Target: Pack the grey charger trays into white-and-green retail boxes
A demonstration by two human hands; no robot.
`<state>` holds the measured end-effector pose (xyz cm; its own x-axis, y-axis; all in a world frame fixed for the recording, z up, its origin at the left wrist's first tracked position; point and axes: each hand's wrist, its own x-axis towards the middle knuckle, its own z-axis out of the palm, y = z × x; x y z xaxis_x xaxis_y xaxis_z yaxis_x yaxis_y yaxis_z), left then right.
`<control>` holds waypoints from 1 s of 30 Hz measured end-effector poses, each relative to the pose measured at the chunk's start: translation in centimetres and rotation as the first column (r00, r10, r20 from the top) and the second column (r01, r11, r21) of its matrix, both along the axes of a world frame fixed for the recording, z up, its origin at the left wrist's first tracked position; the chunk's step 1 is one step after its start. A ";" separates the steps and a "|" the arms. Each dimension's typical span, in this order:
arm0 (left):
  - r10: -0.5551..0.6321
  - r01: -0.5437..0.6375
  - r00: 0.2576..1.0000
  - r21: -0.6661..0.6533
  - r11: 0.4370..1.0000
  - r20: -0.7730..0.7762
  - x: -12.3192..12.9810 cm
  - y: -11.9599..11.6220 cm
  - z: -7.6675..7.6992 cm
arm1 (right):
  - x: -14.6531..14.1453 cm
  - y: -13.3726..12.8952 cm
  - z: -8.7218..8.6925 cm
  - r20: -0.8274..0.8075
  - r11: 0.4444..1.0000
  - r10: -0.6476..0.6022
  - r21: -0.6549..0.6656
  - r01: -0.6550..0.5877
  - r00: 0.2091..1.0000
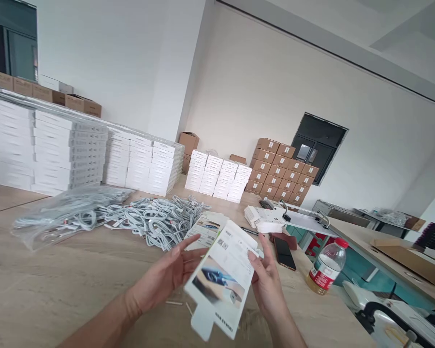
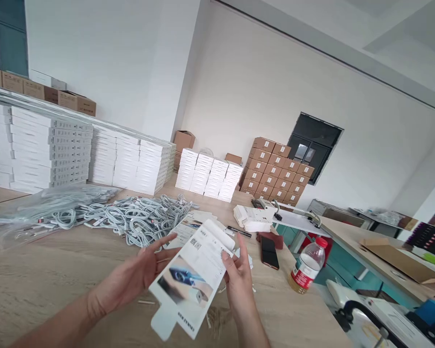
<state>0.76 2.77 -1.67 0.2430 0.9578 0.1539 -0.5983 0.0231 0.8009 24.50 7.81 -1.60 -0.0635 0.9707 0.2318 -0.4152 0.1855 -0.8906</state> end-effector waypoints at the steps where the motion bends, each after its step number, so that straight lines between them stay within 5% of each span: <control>1: 0.084 -0.083 0.993 0.020 0.996 -0.079 -0.2 0.0 0.3 | -0.1 -0.1 -0.1 0.020 0.999 0.032 0.000 -0.032 0.999; 4: 0.292 -0.261 0.888 0.133 0.956 -0.355 0.0 -0.1 0.2 | -1.2 -0.8 -0.5 0.075 0.994 0.105 0.011 -0.106 0.992; 8: 0.371 -0.305 0.796 0.212 0.928 -0.478 1.0 -0.3 -0.7 | -2.3 -1.3 -0.6 0.068 0.990 0.124 0.059 -0.128 0.990; 17: 0.297 -0.242 0.864 0.181 0.953 -0.407 1.5 -0.5 -0.7 | -2.1 -1.0 -1.8 0.233 0.995 0.061 0.061 -0.077 0.971; 21: 0.268 -0.248 0.907 0.103 0.963 -0.325 1.2 -0.8 -0.3 | -2.3 -1.0 -2.1 0.166 0.997 0.077 0.013 -0.080 0.983; 25: 0.153 -0.132 0.935 0.086 0.987 -0.319 0.9 -1.3 0.2 | -2.1 -0.9 -1.5 0.140 0.992 0.126 -0.045 -0.120 0.982; 30: 0.078 -0.049 0.943 0.096 0.994 -0.324 0.9 -1.4 0.4 | -1.4 -0.5 -1.1 0.340 0.989 0.017 0.133 -0.066 0.940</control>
<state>1.64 1.39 -1.24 0.2331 0.9595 0.1580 -0.3011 -0.0833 0.9500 23.07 7.28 -2.75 -0.2014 0.9246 0.3233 -0.1051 0.3078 -0.9456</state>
